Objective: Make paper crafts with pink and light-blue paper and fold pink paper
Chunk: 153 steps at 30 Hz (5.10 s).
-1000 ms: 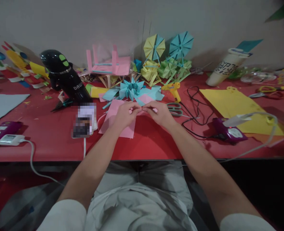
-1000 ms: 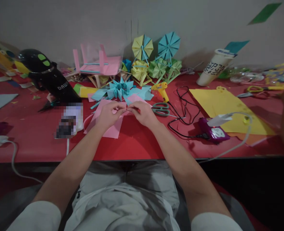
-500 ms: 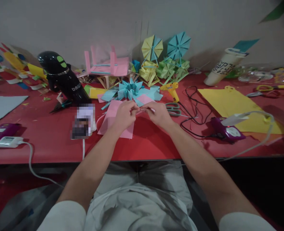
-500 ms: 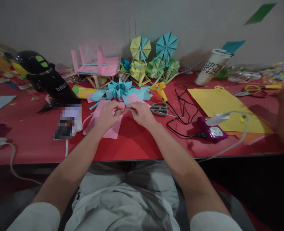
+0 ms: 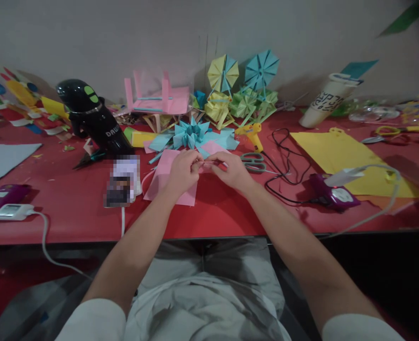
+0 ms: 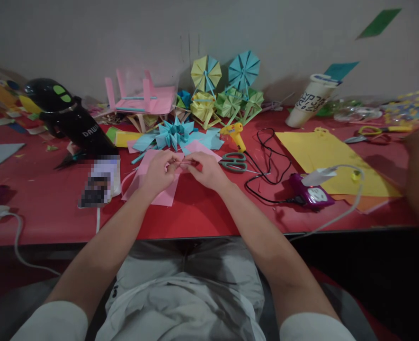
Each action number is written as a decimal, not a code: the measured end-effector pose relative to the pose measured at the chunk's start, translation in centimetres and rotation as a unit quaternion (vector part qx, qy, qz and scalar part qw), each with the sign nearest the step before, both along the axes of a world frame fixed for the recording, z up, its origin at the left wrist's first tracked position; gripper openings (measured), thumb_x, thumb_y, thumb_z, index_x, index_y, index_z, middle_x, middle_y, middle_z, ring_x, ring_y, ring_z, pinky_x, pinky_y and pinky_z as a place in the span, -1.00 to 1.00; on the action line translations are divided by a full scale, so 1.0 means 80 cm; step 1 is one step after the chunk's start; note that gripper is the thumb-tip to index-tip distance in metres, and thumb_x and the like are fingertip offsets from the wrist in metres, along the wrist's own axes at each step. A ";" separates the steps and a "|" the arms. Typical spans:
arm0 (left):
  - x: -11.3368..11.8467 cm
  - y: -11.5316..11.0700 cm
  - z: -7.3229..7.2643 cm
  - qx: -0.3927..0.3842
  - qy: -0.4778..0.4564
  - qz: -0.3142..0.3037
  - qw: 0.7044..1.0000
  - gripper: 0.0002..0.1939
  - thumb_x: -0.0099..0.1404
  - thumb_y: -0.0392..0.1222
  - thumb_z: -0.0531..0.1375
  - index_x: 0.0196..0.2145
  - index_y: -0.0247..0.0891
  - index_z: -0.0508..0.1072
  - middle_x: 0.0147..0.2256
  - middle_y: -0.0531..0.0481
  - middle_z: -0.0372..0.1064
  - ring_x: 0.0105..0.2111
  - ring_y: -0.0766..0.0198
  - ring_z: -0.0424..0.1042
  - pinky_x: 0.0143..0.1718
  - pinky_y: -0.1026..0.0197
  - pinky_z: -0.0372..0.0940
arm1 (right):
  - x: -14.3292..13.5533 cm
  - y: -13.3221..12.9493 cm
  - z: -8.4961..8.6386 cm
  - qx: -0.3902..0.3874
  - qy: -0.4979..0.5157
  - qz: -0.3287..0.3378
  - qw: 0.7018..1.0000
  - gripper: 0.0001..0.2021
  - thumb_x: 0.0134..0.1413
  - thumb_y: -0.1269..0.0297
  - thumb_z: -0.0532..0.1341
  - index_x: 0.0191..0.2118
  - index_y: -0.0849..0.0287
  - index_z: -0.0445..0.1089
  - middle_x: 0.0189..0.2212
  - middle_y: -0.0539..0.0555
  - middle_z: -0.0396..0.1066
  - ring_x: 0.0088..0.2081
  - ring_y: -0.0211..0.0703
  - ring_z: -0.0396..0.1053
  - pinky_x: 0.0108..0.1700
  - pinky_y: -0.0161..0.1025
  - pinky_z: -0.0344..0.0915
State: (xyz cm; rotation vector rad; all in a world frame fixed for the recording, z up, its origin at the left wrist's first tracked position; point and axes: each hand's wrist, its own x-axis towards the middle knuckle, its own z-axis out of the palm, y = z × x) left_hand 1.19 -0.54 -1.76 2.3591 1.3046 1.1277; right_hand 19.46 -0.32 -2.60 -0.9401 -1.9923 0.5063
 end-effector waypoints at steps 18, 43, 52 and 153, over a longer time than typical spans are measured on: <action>0.003 0.002 -0.010 -0.077 -0.085 -0.015 0.993 -0.89 0.26 -0.27 0.11 -0.32 -0.22 0.44 -0.37 -0.01 0.49 -0.36 0.28 0.41 -0.32 0.23 0.28 | 0.008 0.006 -0.001 0.124 -0.014 -0.091 0.988 -0.77 0.21 0.06 0.21 -0.14 0.05 0.47 -0.17 0.14 0.51 -0.08 0.02 0.40 0.04 0.00 0.29; 0.010 -0.001 -0.015 -0.208 -0.264 -0.139 0.931 -0.71 0.11 -0.10 0.36 -0.32 -0.28 0.37 -0.30 -0.01 0.42 -0.28 0.26 0.47 -0.14 0.14 0.39 | 0.007 0.002 -0.003 -0.058 0.011 0.011 0.998 -0.61 0.27 -0.06 0.11 -0.35 0.19 0.40 -0.45 0.04 0.41 -0.41 -0.22 0.30 -0.30 -0.25 0.22; 0.008 0.000 -0.018 -0.192 -0.240 -0.114 0.945 -0.71 0.12 -0.17 0.34 -0.30 -0.25 0.31 -0.30 0.01 0.41 -0.31 0.31 0.45 -0.23 0.21 0.38 | 0.006 0.008 -0.007 -0.097 0.042 0.009 0.994 -0.58 0.12 -0.13 0.23 -0.45 0.17 0.42 -0.49 0.03 0.43 -0.43 -0.23 0.30 -0.31 -0.23 0.22; -0.013 0.000 0.008 -0.381 -0.211 -0.180 0.882 -0.68 0.04 0.04 0.40 -0.49 -0.30 0.53 -0.57 0.05 0.33 -0.53 0.38 0.27 -0.44 0.24 0.24 | 0.016 -0.003 0.013 -0.257 0.069 0.125 0.956 -0.64 0.06 -0.05 0.27 -0.44 0.19 0.42 -0.55 -0.04 0.29 -0.50 -0.30 0.15 -0.42 -0.28 0.13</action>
